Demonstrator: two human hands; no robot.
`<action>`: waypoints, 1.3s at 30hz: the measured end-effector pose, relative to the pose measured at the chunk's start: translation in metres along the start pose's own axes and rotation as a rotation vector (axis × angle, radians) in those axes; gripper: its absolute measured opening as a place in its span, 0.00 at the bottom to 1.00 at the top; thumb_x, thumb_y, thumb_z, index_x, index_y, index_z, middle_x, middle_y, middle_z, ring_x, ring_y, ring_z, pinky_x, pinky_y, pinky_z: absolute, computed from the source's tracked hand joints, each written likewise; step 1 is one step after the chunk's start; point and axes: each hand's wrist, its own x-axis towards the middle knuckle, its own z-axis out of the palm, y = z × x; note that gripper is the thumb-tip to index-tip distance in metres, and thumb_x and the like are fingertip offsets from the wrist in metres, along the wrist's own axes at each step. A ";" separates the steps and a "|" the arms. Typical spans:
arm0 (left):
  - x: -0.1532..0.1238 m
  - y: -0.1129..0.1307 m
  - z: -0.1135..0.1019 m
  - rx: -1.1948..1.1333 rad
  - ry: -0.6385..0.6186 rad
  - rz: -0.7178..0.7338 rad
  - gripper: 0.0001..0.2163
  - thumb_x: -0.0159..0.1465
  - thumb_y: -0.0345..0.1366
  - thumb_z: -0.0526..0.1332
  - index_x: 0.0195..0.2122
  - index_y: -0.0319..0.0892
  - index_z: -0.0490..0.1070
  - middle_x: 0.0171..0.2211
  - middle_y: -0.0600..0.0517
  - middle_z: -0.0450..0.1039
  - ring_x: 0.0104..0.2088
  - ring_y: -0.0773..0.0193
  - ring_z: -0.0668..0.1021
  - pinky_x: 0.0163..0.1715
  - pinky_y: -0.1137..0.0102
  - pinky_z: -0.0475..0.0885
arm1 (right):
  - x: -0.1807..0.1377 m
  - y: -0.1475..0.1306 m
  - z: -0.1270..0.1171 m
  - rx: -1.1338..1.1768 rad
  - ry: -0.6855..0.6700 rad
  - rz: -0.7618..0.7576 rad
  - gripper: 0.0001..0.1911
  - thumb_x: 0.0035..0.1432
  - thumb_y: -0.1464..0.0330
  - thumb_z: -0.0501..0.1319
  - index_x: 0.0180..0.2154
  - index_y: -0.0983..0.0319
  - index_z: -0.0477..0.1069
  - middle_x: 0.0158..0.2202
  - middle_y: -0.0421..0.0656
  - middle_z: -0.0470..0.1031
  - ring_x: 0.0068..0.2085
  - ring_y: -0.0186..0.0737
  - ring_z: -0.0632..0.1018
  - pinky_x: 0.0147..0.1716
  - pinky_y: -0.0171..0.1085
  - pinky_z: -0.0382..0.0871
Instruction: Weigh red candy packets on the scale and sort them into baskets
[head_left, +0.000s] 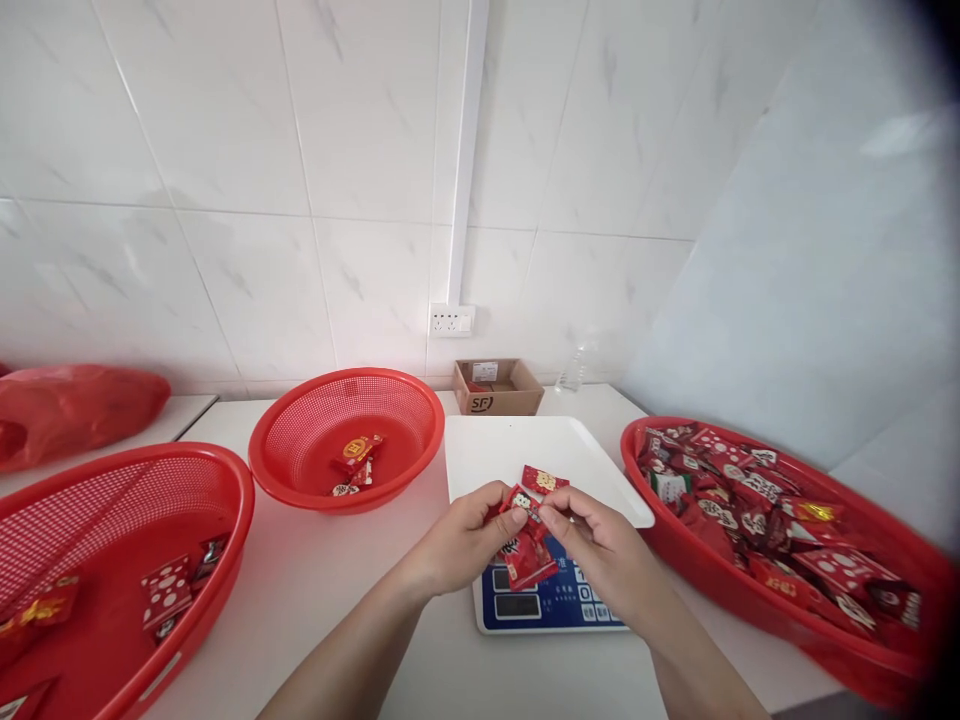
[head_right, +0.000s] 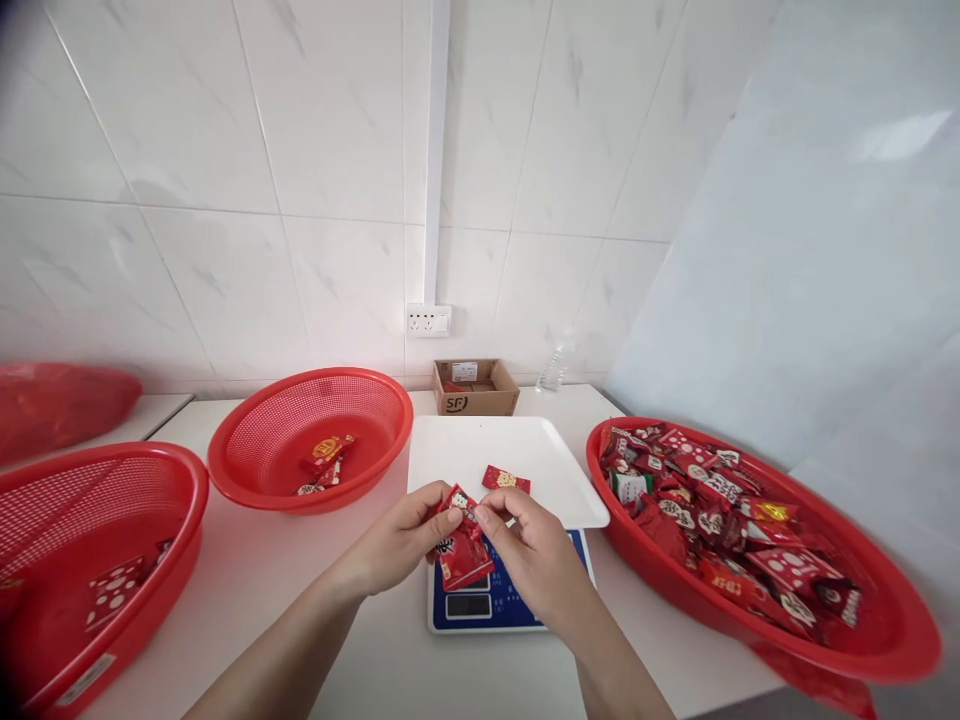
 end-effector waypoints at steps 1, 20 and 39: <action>0.000 -0.001 0.001 -0.018 0.018 -0.002 0.17 0.62 0.51 0.53 0.29 0.41 0.59 0.25 0.57 0.57 0.25 0.72 0.62 0.26 0.75 0.60 | 0.000 0.002 0.001 0.033 0.002 0.014 0.17 0.55 0.52 0.52 0.29 0.59 0.67 0.25 0.38 0.68 0.25 0.34 0.68 0.26 0.34 0.64; 0.003 -0.001 0.000 0.141 0.062 0.072 0.17 0.63 0.46 0.52 0.22 0.41 0.56 0.21 0.58 0.53 0.24 0.71 0.57 0.24 0.75 0.54 | 0.002 0.009 0.008 0.047 0.033 -0.034 0.15 0.55 0.56 0.55 0.27 0.59 0.68 0.25 0.38 0.68 0.27 0.35 0.69 0.26 0.33 0.64; -0.001 -0.002 0.001 0.153 -0.049 0.003 0.19 0.62 0.51 0.51 0.24 0.40 0.59 0.23 0.57 0.54 0.25 0.71 0.58 0.24 0.75 0.56 | 0.005 0.003 0.013 0.069 0.114 -0.065 0.17 0.54 0.54 0.55 0.23 0.59 0.66 0.22 0.39 0.68 0.26 0.35 0.69 0.26 0.34 0.66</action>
